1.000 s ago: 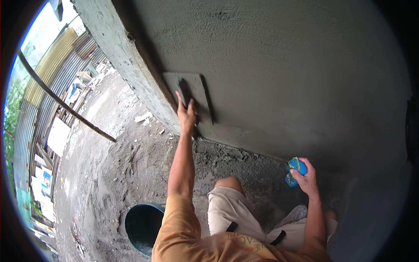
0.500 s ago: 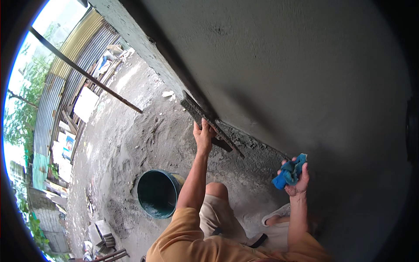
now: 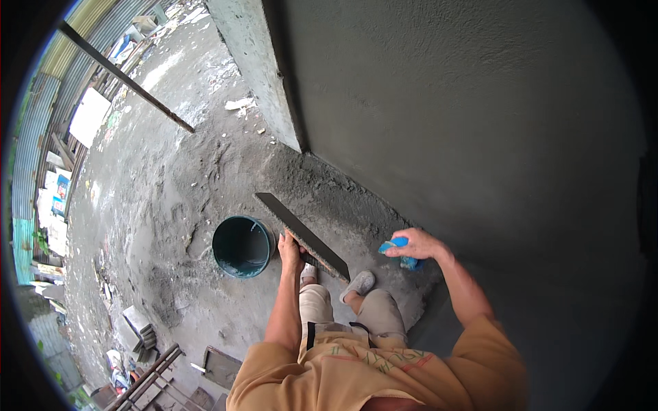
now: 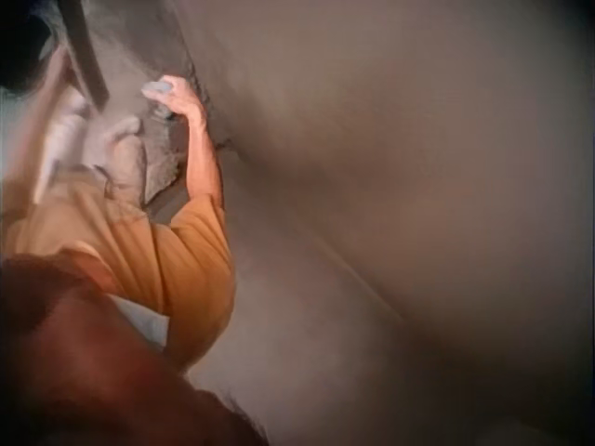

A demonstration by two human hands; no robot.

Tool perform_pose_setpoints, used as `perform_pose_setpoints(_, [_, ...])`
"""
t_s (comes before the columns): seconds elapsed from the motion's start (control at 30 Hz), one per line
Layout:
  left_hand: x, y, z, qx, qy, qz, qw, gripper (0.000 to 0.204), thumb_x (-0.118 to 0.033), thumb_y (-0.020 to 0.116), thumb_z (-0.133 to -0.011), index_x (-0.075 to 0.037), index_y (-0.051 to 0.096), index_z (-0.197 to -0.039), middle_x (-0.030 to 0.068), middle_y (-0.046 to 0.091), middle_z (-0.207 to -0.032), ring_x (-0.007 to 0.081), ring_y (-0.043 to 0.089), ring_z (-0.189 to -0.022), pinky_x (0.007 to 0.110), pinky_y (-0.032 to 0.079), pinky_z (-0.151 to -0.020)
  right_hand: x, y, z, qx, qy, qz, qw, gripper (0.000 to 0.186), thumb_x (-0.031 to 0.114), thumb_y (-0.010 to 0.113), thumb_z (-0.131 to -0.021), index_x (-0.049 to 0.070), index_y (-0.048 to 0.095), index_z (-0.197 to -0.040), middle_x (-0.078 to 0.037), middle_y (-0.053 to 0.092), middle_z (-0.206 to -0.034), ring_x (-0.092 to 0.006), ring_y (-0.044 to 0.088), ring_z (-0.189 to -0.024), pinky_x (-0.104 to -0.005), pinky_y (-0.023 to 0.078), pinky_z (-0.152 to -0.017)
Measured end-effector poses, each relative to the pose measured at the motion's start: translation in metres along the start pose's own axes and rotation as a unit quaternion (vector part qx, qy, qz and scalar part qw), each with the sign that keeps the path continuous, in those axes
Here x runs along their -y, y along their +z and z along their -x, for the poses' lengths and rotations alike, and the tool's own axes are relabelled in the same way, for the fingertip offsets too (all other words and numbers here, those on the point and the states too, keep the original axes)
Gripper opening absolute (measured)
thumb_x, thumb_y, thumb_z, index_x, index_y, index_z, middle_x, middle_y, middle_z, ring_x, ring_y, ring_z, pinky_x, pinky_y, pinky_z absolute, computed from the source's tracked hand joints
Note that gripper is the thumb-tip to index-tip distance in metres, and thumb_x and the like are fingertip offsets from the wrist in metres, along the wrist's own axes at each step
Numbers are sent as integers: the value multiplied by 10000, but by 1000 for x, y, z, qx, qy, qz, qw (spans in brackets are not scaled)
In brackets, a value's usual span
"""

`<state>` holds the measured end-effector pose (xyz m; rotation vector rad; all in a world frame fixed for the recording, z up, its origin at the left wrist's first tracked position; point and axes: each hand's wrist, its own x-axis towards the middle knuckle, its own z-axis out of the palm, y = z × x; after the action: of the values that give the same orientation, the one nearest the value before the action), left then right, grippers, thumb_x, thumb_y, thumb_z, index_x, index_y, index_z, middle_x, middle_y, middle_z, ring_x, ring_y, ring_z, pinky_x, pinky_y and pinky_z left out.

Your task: The person smooths plaster on a wall using a float, applies water to the wall with a sponge dipped into a bucket, and continues smoothing the wall surface with the float.

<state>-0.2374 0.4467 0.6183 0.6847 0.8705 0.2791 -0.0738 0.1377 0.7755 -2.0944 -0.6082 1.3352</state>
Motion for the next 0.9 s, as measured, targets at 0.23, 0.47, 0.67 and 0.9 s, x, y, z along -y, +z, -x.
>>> perform_pose_setpoints(0.23, [-24, 0, 51, -74, 102, 25, 992, 303, -400, 495, -1057, -122, 442, -950, 8, 452, -608, 112, 400, -439, 259, 336, -408, 86, -39, -76, 12, -82, 252, 964, 514, 515, 752, -754, 55, 712, -979, -220, 713, -915, -405, 684, -872, -469, 525, -748])
perform_pose_setpoints(0.47, [-40, -5, 7, -57, 90, 11, 994, 271, -378, 499, -1058, -111, 489, -1008, 22, 532, -679, 130, 511, -531, 272, 452, -502, 185, -96, -194, -56, -66, 254, 963, 348, 379, 763, -707, 78, 708, -872, -123, 709, -784, -270, 693, -733, -429, 549, -663])
perform_pose_setpoints(0.67, [-67, 35, -68, 8, 62, -139, 988, 258, -336, 580, -1030, -85, 536, -1069, 3, 583, -812, 94, 568, -699, 252, 490, -631, 166, -119, -214, -543, -170, 59, 820, 230, 221, 754, -815, 43, 620, -869, -130, 629, -787, -319, 638, -727, -433, 506, -664])
perform_pose_setpoints(0.9, [-70, 105, -161, 114, 146, -219, 958, 202, -217, 601, -1021, -59, 545, -1132, 4, 613, -896, 85, 574, -740, 254, 495, -670, 55, -86, -52, -403, -3, 2, 915, 265, 229, 785, -841, 29, 613, -870, -81, 605, -766, -160, 568, -694, -339, 483, -651])
